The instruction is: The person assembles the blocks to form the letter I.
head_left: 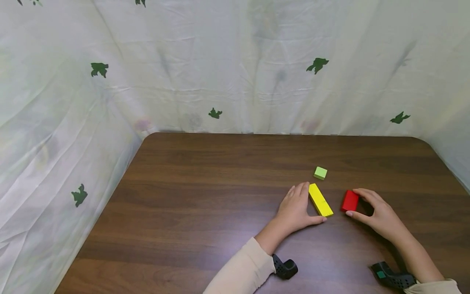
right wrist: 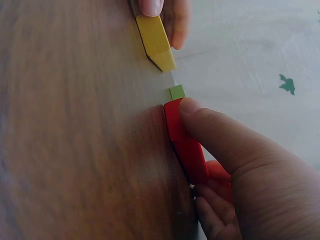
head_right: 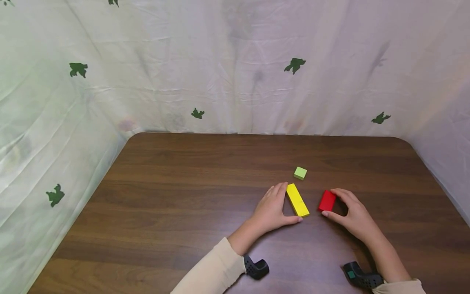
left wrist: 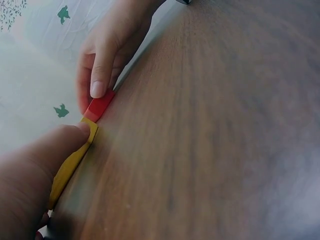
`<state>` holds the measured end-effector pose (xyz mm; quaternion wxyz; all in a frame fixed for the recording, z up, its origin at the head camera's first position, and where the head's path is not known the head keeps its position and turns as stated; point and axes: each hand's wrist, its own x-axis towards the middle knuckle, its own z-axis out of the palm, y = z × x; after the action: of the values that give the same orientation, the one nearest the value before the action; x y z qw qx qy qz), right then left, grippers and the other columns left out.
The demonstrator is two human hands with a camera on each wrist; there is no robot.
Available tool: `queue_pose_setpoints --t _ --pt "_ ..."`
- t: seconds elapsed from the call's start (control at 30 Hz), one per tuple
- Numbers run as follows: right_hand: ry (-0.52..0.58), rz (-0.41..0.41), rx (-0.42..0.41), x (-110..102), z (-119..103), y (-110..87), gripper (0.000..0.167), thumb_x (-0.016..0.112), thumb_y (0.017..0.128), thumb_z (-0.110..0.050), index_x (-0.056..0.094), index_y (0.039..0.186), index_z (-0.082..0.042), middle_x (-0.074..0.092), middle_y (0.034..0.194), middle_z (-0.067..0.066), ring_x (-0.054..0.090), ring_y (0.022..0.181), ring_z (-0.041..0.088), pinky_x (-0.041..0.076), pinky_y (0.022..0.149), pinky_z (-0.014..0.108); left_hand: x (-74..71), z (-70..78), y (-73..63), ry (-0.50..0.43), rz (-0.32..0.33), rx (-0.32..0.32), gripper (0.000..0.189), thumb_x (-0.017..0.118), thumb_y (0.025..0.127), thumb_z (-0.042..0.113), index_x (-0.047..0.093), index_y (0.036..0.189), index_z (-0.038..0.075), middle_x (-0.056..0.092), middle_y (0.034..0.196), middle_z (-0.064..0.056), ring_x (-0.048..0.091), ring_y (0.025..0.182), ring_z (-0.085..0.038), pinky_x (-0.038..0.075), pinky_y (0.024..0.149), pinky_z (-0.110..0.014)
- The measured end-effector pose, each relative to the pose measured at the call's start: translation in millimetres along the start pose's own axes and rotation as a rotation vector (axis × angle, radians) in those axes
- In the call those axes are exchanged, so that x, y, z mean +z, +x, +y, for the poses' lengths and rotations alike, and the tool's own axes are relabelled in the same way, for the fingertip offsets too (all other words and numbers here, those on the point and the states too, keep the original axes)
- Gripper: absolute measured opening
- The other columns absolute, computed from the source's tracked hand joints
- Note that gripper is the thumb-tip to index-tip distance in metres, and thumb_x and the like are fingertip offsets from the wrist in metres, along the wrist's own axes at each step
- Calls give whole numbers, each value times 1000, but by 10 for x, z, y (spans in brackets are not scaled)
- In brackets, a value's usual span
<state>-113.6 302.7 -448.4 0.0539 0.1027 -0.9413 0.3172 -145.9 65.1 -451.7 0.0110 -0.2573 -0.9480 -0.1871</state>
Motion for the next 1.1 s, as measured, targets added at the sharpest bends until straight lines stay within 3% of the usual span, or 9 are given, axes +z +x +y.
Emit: queue_pose_setpoints --t 0.4,1.1 --pt "8 10 3 8 11 -4 68 75 73 -29 44 124 2 39 123 23 38 108 42 34 79 61 -20 5 -4 -72 48 8 98 68 67 56 27 138 4 36 135 -6 36 122 -16 31 97 -23" --pt "6 1 6 13 4 -14 68 74 73 -29 43 124 4 39 123 25 37 109 43 34 79 62 -75 7 -39 -135 169 131 92 71 66 53 31 136 8 34 133 -4 36 120 -14 32 96 -21"
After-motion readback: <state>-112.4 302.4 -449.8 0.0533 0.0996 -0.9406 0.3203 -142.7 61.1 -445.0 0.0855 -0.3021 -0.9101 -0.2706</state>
